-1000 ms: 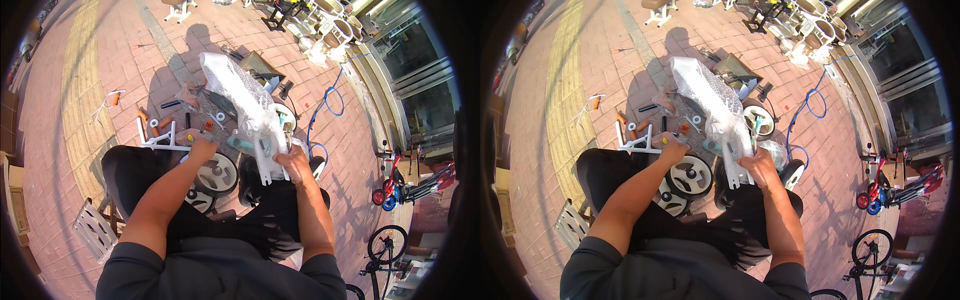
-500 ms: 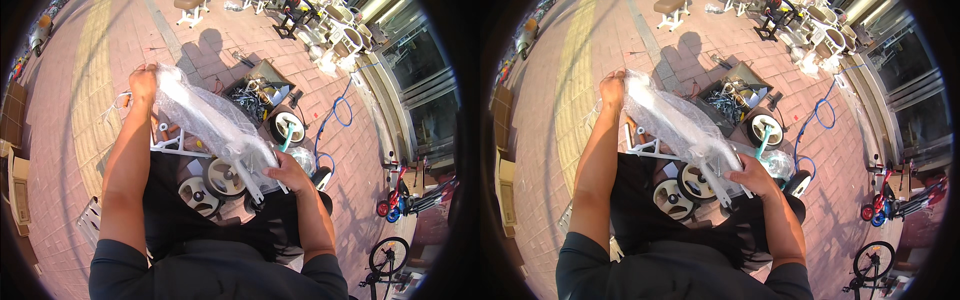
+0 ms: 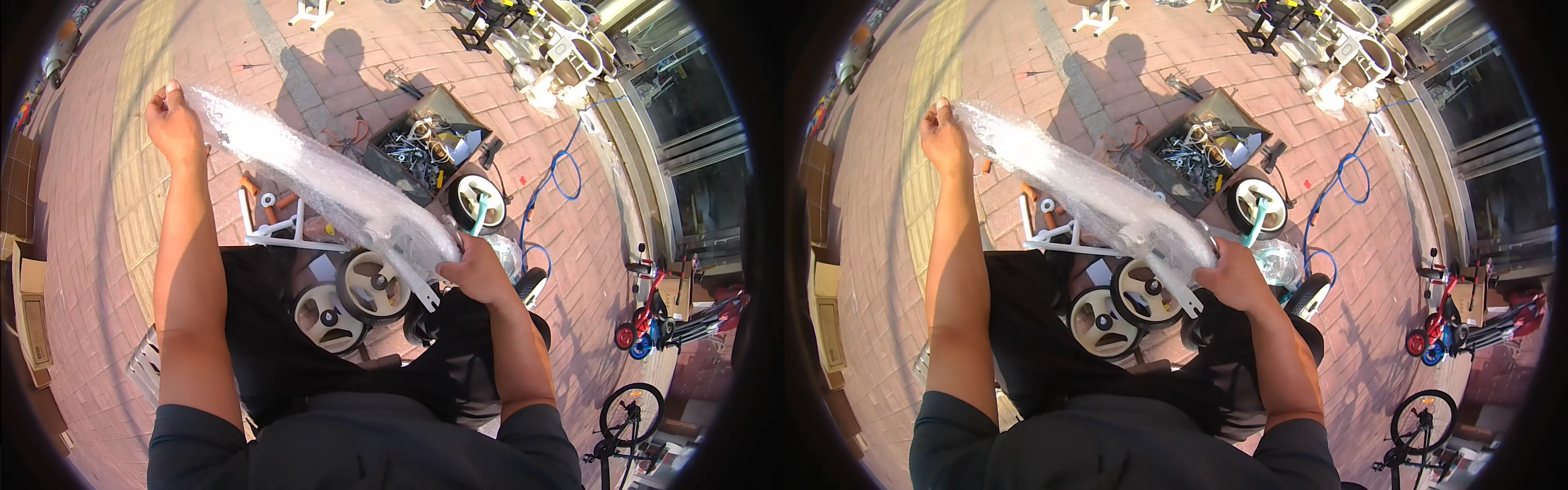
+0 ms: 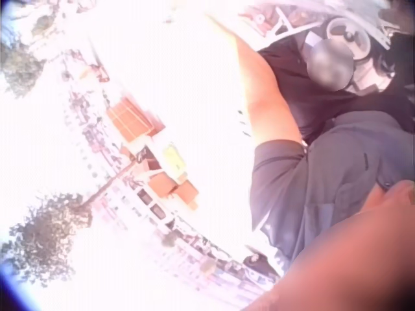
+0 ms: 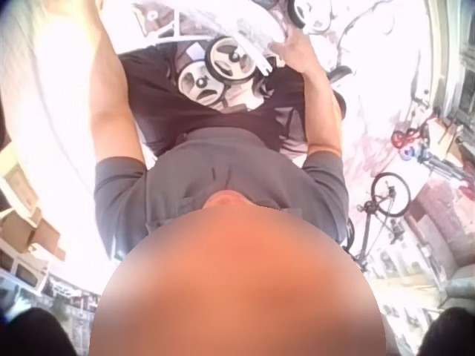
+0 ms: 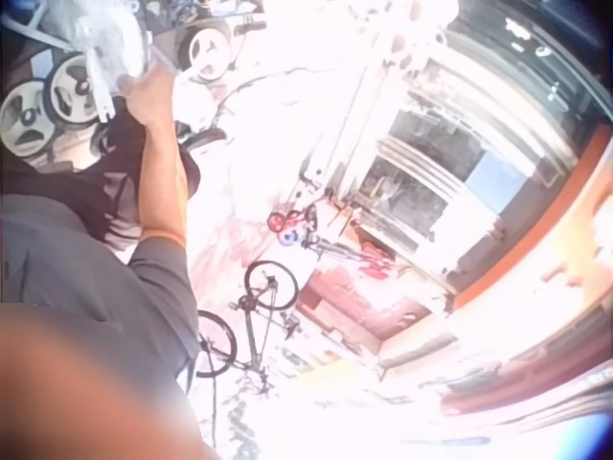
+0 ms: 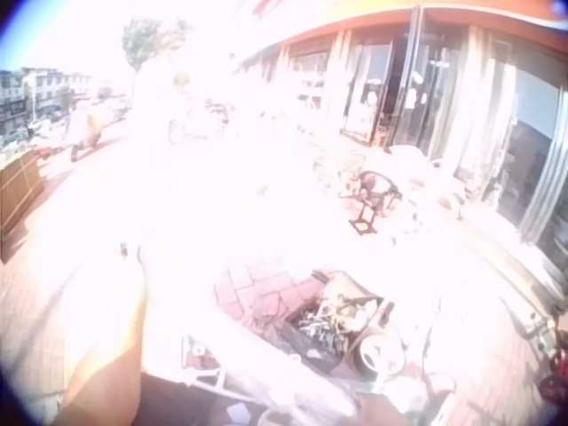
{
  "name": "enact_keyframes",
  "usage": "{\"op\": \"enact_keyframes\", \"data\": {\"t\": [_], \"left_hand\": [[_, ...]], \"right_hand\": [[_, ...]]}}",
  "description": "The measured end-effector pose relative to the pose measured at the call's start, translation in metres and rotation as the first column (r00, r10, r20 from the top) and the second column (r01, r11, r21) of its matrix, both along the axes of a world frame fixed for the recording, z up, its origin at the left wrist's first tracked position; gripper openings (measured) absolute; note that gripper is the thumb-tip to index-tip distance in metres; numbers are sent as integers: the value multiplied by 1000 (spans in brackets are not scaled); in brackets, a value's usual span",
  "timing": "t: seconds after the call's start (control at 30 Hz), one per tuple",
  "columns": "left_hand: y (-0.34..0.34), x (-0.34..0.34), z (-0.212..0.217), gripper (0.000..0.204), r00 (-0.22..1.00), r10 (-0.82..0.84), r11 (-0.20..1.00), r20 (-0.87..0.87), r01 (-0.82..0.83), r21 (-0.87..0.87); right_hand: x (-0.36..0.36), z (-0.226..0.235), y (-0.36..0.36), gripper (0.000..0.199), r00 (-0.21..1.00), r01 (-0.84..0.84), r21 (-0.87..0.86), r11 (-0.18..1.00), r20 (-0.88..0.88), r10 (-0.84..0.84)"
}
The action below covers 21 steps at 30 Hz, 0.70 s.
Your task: The person assembles a scooter wheel by tightening bolts on the hub with a wrench. They then unwrap a white scooter frame from bubble wrap and apply a brand sticker to the frame.
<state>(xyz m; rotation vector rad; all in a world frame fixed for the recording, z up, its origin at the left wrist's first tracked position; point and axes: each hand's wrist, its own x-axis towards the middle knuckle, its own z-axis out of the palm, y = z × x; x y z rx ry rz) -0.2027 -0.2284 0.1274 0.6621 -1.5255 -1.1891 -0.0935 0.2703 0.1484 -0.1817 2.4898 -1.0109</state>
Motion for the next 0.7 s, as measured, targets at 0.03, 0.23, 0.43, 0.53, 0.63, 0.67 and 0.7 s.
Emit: {"op": "enact_keyframes", "data": {"t": [0.03,0.23,0.43,0.53,0.63,0.67,0.7], "left_hand": [[-3,0,-1,53,1000,-30,996,0,30,86],[80,15,-5,98,672,-731,524,113,448,725],[185,25,3,66,142,-849,-201,-508,803,561],[190,14,2,40,165,-835,-252,-525,734,631],[187,9,-3,32,261,-862,-109,-435,742,661],[187,10,-5,32,280,-869,-74,-409,742,666],[187,11,-6,33,301,-875,-31,-380,747,664]], "right_hand": [[-1,2,-1,41,997,59,-65,996,53,-56],[-5,2,-21,46,943,330,-565,756,233,-237],[3,-5,-35,49,878,413,-741,529,479,-14],[1,-10,-39,46,990,113,-593,797,135,-41],[-12,-19,-40,33,984,57,-305,951,-146,-105],[-16,-23,-41,28,986,78,-405,911,-105,-131],[-19,-26,-42,24,982,63,-350,935,-143,-119]]}}
